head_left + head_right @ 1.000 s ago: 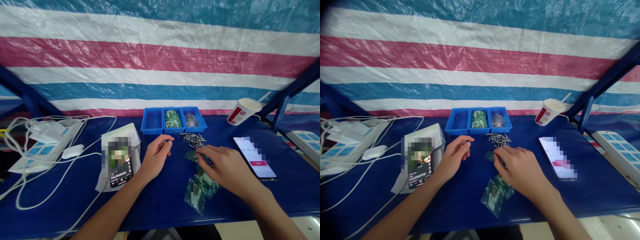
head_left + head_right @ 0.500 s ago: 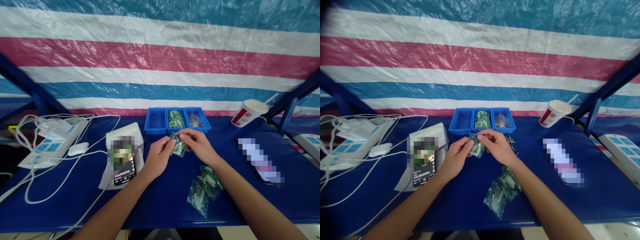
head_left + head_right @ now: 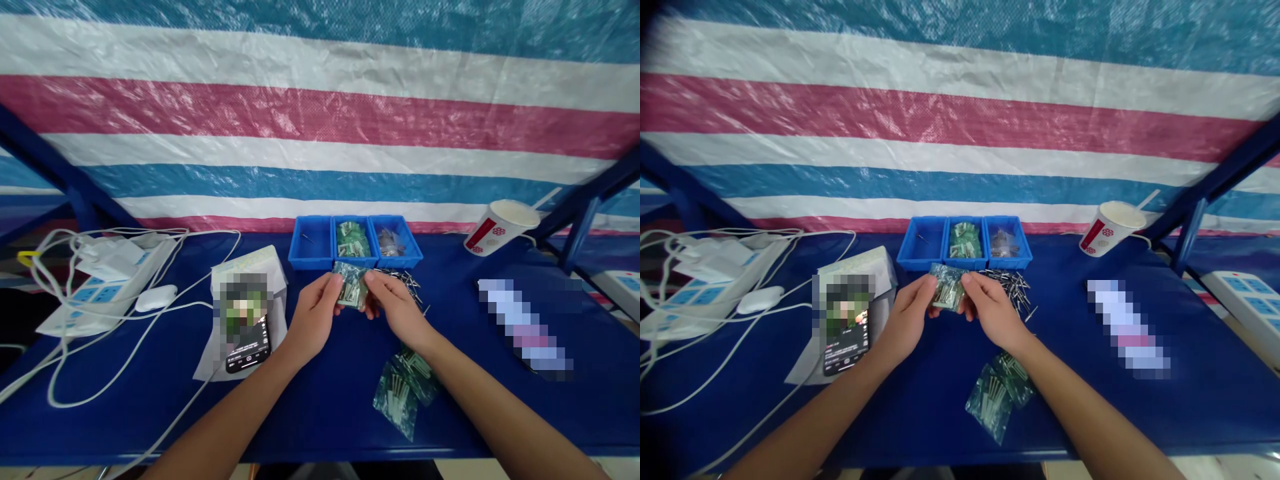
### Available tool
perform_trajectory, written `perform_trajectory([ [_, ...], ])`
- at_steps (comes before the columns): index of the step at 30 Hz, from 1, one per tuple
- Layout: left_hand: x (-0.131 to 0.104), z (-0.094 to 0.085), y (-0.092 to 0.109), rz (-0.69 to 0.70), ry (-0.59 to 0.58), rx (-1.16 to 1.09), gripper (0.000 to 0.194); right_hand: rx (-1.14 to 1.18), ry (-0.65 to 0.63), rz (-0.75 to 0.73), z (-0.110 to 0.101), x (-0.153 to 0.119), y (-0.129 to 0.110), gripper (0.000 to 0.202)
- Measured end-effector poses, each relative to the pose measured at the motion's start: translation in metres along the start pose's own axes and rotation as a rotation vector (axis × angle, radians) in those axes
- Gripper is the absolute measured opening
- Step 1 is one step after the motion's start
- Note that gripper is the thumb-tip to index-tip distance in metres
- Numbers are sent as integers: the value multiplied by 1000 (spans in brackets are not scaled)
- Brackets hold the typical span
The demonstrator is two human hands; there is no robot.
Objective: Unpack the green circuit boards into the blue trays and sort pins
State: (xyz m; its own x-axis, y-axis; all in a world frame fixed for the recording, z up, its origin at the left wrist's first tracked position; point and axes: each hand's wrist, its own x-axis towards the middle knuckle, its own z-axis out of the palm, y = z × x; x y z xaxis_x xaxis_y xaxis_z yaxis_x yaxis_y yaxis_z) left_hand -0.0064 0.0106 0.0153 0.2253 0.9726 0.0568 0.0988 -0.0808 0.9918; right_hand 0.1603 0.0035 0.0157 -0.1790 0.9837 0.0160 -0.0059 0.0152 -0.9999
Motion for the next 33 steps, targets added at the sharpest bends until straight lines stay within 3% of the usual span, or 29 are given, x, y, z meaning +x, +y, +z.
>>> perform_trajectory([
  [3, -1, 1, 2, -17, -66, -8, 49, -25, 23, -30, 0, -2, 0, 49],
  [7, -2, 2, 5, -36, -63, -2, 45, -31, 38, -43, 0, -3, 0, 48],
  [24, -4, 2, 2, 5, -115, -18, 32, -52, -72, -61, 0, -4, -4, 37],
  [33, -3, 2, 4, -20, -149, -47, 32, -80, -74, -54, -4, -3, -2, 50],
])
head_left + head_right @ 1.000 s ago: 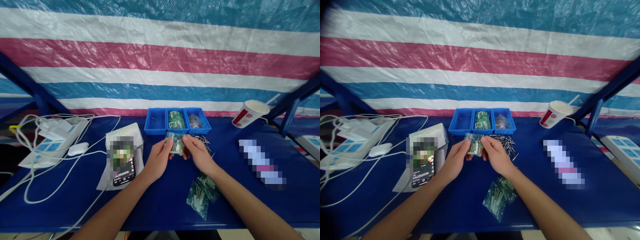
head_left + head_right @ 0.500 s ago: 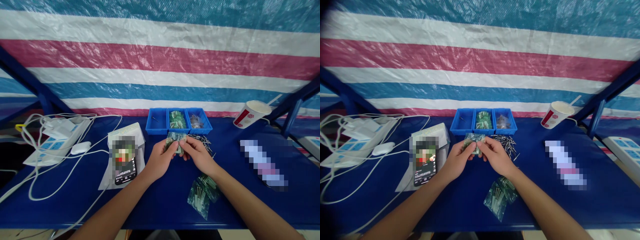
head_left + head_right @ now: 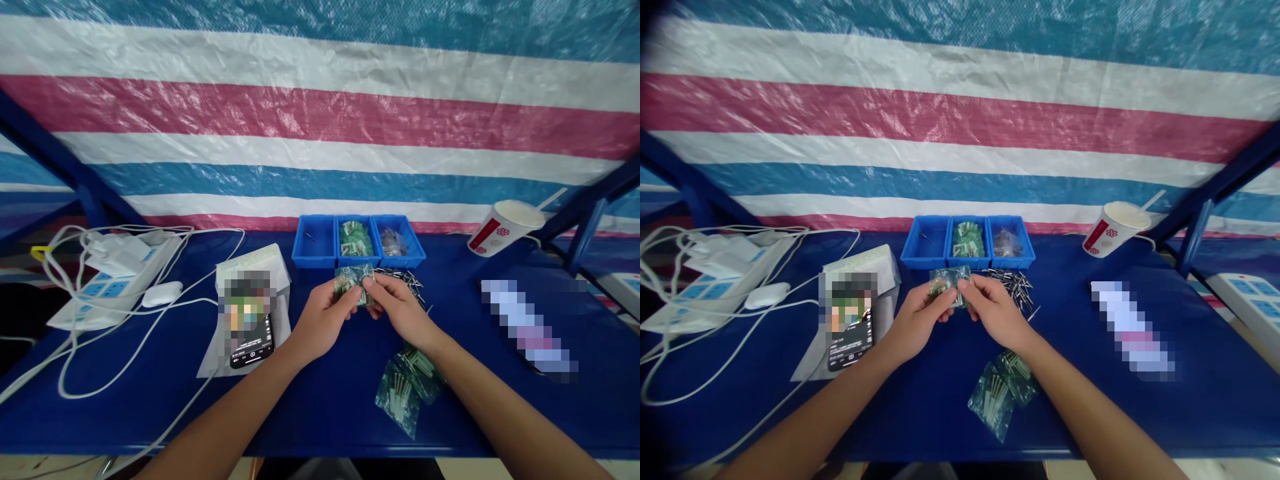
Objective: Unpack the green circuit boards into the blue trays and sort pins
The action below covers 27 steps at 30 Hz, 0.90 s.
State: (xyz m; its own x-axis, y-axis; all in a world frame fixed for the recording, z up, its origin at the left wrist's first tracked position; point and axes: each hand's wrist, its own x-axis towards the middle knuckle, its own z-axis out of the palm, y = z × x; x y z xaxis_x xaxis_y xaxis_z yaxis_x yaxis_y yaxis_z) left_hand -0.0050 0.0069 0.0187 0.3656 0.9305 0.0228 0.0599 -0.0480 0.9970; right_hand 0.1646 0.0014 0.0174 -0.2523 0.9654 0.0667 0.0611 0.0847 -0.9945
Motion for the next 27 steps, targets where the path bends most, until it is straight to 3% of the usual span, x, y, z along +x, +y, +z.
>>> perform_trajectory([
  [14, 1, -1, 6, -74, 44, -100, 31, 14, -1, 5, 2, 0, 1, 51],
  [27, 2, 0, 6, -65, 47, -91, 32, -108, 107, -57, 0, -4, -1, 49],
])
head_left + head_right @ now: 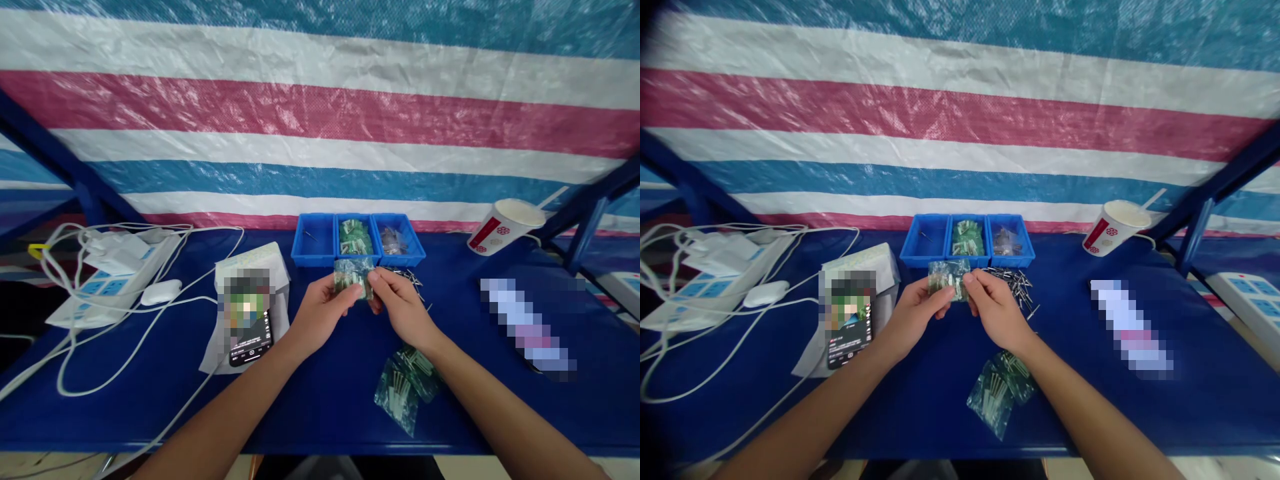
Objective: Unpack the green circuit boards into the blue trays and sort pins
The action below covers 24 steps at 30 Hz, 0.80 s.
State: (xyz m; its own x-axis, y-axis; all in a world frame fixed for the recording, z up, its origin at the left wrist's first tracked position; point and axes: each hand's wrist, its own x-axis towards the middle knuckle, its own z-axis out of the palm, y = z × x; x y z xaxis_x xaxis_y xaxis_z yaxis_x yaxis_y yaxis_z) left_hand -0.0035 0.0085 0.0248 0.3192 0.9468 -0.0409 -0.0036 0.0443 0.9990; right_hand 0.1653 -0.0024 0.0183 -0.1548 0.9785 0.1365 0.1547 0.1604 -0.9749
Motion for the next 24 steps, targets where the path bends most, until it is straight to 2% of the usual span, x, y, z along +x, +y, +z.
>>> perform_trajectory([
  [4, 1, -1, 1, 12, -18, -24, 26, -3, 31, -13, 0, 0, 1, 47],
  [10, 1, -3, -2, 12, 34, -4, 28, -13, 43, -21, 0, 1, 0, 47],
  [17, 1, -5, -2, 17, 27, -32, 24, 8, -57, 1, 2, 0, -4, 33],
  [24, 3, -5, -5, -1, 14, -44, 30, -56, -66, -3, 2, 0, -3, 34],
])
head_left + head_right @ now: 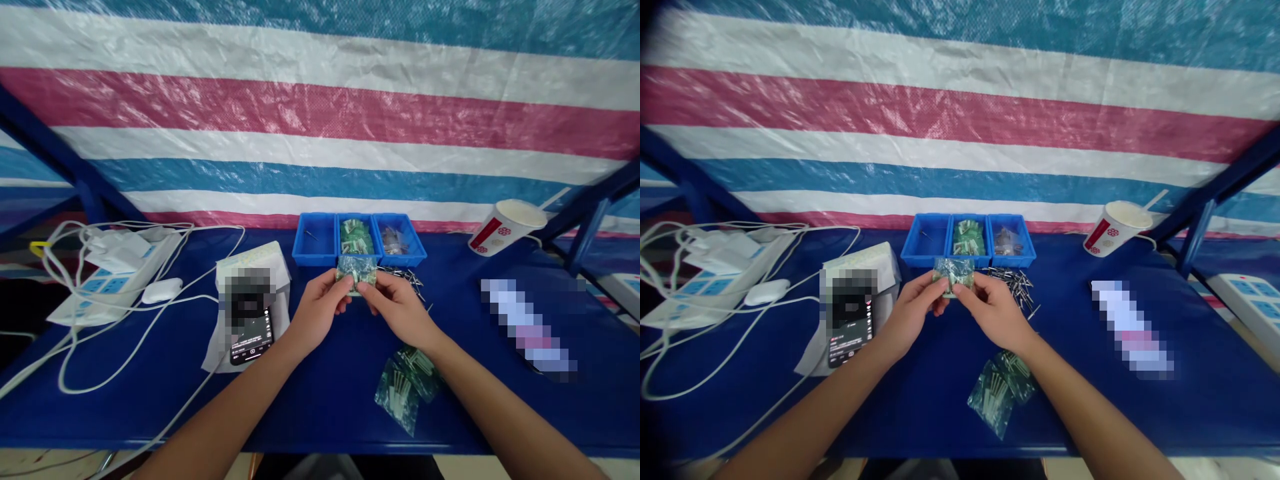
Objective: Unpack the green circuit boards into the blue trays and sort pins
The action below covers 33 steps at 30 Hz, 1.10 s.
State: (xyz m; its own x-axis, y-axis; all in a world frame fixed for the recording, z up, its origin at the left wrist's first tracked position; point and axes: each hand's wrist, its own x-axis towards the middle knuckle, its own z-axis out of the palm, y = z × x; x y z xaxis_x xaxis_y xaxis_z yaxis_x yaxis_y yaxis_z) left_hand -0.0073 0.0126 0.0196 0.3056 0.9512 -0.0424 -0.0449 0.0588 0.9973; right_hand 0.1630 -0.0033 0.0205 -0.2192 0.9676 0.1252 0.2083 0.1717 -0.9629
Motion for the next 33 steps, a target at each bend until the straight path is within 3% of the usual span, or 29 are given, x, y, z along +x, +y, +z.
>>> perform_trajectory([
  [13, -2, 2, -6, 104, 14, 38, 28, 76, 13, 16, 1, 0, -1, 31],
  [33, -3, 3, 0, 115, 21, 10, 32, 96, 9, -7, 0, 0, -2, 33],
])
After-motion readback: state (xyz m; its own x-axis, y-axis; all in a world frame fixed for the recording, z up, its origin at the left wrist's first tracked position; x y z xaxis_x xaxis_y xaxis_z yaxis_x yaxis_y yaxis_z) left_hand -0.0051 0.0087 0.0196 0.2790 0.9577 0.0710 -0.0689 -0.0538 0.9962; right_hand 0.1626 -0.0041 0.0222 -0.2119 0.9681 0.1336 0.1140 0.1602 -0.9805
